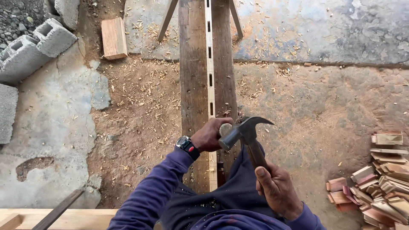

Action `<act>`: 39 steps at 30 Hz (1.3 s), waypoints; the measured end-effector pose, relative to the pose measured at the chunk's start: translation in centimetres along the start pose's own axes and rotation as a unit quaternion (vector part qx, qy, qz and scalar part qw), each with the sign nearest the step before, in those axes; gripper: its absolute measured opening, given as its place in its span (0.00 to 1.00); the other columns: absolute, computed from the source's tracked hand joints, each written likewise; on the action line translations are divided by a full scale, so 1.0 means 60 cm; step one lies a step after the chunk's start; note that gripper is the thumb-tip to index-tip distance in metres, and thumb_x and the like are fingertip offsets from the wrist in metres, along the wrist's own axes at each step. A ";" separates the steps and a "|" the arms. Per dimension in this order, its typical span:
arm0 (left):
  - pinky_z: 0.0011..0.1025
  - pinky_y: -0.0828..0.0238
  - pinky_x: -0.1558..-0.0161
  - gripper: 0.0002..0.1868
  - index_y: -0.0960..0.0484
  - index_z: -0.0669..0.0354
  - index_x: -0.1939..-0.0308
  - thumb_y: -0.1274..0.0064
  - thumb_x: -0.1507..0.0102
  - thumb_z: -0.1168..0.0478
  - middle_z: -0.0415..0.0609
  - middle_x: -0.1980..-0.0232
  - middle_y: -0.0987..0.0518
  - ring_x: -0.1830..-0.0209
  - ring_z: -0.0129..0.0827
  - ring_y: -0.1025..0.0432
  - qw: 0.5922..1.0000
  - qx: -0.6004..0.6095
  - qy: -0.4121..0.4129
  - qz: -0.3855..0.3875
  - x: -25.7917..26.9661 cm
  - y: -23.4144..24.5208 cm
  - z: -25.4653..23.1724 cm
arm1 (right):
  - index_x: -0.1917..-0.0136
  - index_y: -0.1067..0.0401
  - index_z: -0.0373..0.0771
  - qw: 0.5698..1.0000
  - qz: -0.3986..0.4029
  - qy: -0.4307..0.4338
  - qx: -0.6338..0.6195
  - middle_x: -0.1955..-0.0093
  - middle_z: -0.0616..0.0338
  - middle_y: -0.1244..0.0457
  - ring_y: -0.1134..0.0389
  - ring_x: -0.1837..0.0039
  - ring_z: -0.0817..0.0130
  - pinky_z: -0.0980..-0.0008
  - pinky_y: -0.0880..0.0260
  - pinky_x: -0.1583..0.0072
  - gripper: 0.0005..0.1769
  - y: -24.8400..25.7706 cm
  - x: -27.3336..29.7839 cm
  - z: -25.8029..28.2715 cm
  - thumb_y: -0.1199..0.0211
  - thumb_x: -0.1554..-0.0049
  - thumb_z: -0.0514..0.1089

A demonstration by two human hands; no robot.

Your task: The person sits on the ground and uses a chisel and hammer to carve a groove into a long wooden plank. They repeatedly strike the chisel to remove wood and occasionally use the hammer to clear debris from the cut.

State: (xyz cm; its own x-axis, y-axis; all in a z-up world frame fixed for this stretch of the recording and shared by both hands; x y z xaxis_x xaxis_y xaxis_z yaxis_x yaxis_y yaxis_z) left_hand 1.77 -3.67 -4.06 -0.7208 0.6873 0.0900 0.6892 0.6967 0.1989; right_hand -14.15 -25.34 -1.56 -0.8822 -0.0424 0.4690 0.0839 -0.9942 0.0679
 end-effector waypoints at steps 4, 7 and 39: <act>0.32 0.25 0.60 0.18 0.22 0.62 0.58 0.32 0.46 0.60 0.46 0.66 0.18 0.65 0.24 0.25 0.996 -0.056 -0.066 -0.023 0.005 0.003 0.004 | 0.49 0.25 0.36 0.999 -0.005 0.026 0.023 0.76 0.65 0.41 0.40 0.72 0.78 0.74 0.40 0.67 0.30 -0.002 -0.015 -0.005 0.44 0.43 0.66; 0.32 0.26 0.50 0.22 0.22 0.62 0.46 0.37 0.42 0.60 0.46 0.54 0.17 0.53 0.22 0.27 0.989 0.056 -0.135 -0.001 0.011 0.017 -0.016 | 0.57 0.25 0.35 0.985 -0.006 -0.051 0.165 0.76 0.62 0.42 0.41 0.71 0.77 0.71 0.40 0.67 0.30 -0.007 -0.035 -0.002 0.43 0.42 0.67; 0.29 0.24 0.58 0.14 0.22 0.61 0.57 0.34 0.43 0.65 0.42 0.61 0.20 0.60 0.23 0.27 0.988 0.118 -0.070 -0.078 0.049 -0.021 0.056 | 0.61 0.28 0.39 0.978 -0.022 0.010 0.209 0.74 0.58 0.45 0.42 0.68 0.72 0.65 0.38 0.67 0.28 -0.032 -0.018 -0.031 0.41 0.41 0.66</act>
State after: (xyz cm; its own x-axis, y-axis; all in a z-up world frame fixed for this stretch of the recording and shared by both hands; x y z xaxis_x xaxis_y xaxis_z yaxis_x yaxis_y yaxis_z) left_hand -0.97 -1.82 -7.35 -0.8133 0.5784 -0.0627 0.5810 0.8132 -0.0342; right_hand -14.23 -23.60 -3.80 -0.8976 -0.0058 0.4407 0.2236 -0.8676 0.4441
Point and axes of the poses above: each hand's wrist, its own x-axis away from the middle knuckle, its own y-axis out of the back of the hand, z = x × y, the point moved 2 cm from there along -x, towards the middle knuckle
